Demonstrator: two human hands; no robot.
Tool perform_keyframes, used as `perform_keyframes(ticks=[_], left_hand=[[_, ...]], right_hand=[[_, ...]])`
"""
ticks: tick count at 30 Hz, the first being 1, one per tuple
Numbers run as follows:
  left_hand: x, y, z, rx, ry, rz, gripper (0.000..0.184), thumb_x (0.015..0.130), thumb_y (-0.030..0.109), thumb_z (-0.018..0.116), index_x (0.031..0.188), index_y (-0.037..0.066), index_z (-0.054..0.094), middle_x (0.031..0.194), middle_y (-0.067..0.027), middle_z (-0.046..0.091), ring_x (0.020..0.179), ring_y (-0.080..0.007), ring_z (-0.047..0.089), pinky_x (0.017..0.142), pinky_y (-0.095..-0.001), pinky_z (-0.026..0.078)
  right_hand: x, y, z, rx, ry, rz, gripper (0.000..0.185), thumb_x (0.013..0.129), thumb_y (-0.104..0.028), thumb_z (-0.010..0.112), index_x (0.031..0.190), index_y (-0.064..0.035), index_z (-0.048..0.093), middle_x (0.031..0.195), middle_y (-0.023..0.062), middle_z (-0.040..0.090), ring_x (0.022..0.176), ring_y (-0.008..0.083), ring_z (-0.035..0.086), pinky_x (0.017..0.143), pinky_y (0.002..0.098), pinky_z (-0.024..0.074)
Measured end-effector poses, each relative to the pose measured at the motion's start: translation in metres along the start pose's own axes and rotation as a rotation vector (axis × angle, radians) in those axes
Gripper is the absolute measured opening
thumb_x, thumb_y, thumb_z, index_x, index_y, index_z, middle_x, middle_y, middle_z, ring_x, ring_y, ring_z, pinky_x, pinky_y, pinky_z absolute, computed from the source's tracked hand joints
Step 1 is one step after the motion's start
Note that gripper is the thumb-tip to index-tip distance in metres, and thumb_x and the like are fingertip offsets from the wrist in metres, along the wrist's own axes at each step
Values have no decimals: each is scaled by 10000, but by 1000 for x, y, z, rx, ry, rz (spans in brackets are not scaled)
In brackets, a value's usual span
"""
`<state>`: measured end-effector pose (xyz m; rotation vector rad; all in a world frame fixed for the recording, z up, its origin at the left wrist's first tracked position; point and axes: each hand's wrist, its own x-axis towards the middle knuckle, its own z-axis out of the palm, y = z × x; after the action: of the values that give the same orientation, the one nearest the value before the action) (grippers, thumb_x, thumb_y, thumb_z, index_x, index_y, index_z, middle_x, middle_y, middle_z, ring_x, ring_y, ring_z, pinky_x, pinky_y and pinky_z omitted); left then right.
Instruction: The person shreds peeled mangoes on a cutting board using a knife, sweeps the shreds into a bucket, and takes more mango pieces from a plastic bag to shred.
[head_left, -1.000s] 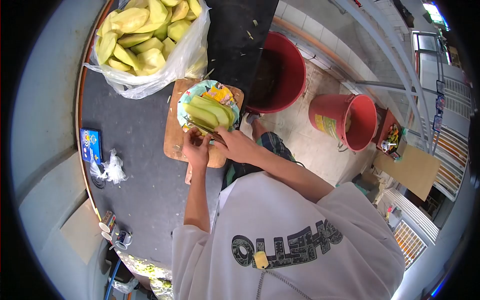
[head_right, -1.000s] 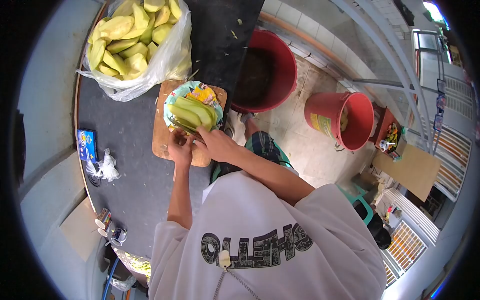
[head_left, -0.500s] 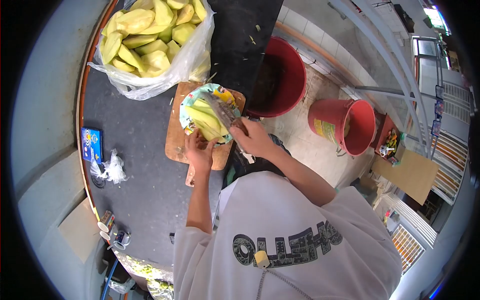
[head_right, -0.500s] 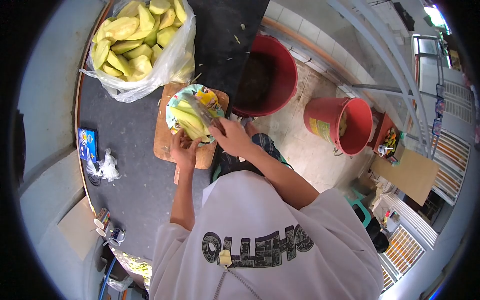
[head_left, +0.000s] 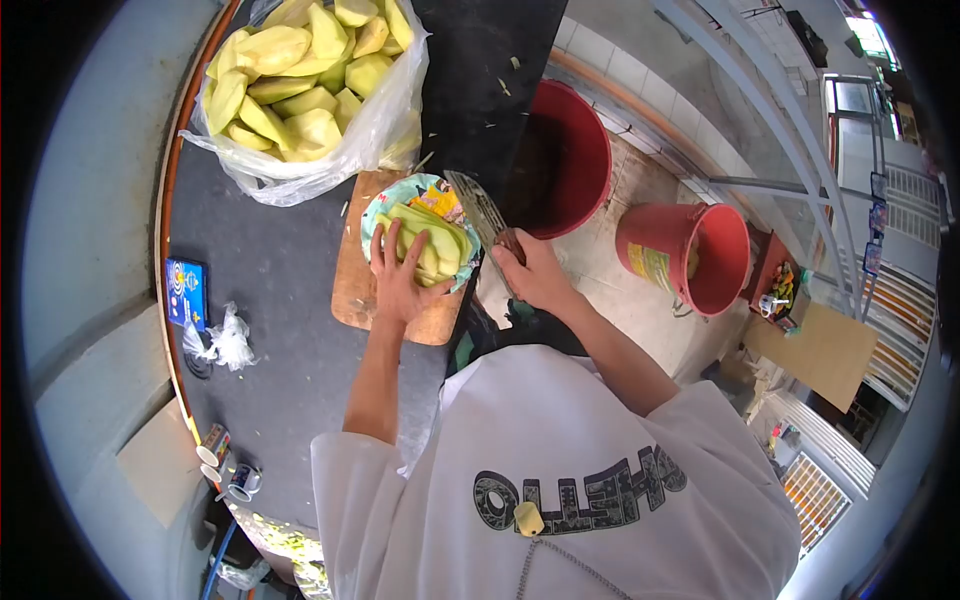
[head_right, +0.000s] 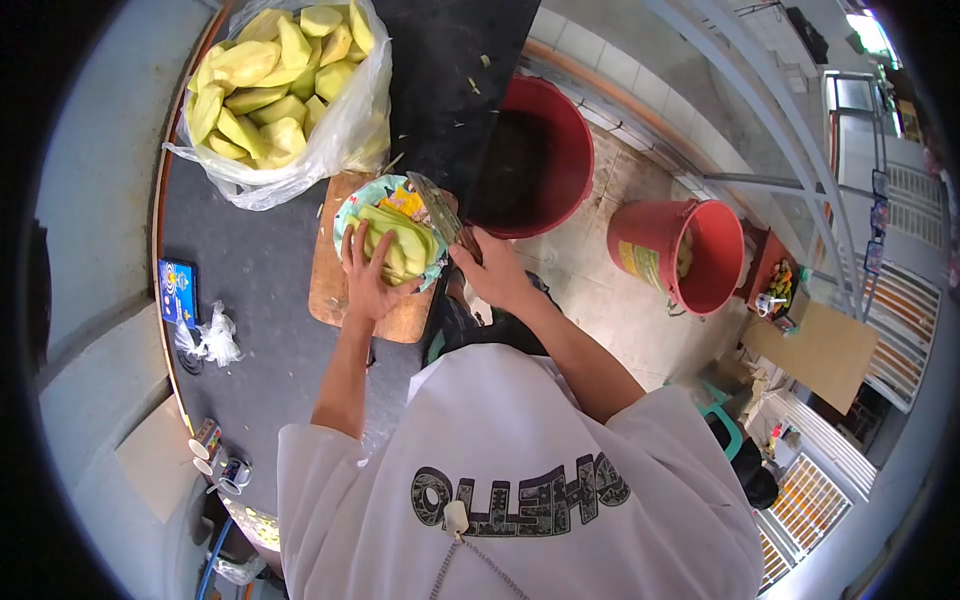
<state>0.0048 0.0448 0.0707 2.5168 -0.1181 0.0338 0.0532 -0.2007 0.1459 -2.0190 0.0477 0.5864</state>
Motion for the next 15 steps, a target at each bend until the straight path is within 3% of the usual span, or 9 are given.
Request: perform_keyframes(ticks=[2,3,5,7,9,11,15], left_hand=[[-5,-13,10,-57,48,84,888,630,592,830,1368,164,582,1523,-217,342,1424,-472,238,1159,-584,233],[-4,-9,8,-56,45,86,888,630,592,830,1368,164,582,1523,-217,342,1424,-472,238,1159,-584,233],[-5,2,3,-279,184,-37,770,672,498,838,1314,137,612,1475,-197,415,1390,-447,304,1138,-601,255],[-10,0,-5,-219,181,-77,692,695,415,846,1279,112,631,1439,-181,457,1361,-415,364,1119,-575,304],[-15,-3,-4,-159,177,-127,615,717,332,854,1244,88,651,1403,-165,499,1333,-383,424,1100,-550,353],[-21,-10,3,-271,185,-136,452,759,174,833,1171,66,682,1355,-153,536,1219,-343,536,966,-451,494],[-18,-3,-5,-214,165,-139,356,786,88,808,1125,55,704,1324,-153,561,1144,-308,595,830,-362,556]], right_hand=[[-4,0,3,-36,-5,-56,308,940,-278,634,936,26,581,767,189,634,700,335,617,676,437,469],[-5,-3,3,12,-98,-33,268,993,-263,574,976,5,577,678,96,576,569,208,542,544,353,426],[-5,-9,1,63,-187,-9,241,1046,-248,514,1016,-16,573,589,3,517,437,81,467,412,269,382],[-6,-20,-4,282,-396,260,280,1069,-264,467,1046,-4,567,574,11,511,421,85,472,404,265,389],[-3,-6,-3,319,-421,277,301,1076,-276,446,1047,-1,565,569,12,505,408,86,466,392,264,385],[3,9,2,356,-460,287,322,1084,-287,425,1048,2,562,563,14,499,394,86,460,380,263,381],[12,18,6,397,-476,346,341,1083,-304,424,1055,4,568,556,14,489,365,87,436,349,262,355]])
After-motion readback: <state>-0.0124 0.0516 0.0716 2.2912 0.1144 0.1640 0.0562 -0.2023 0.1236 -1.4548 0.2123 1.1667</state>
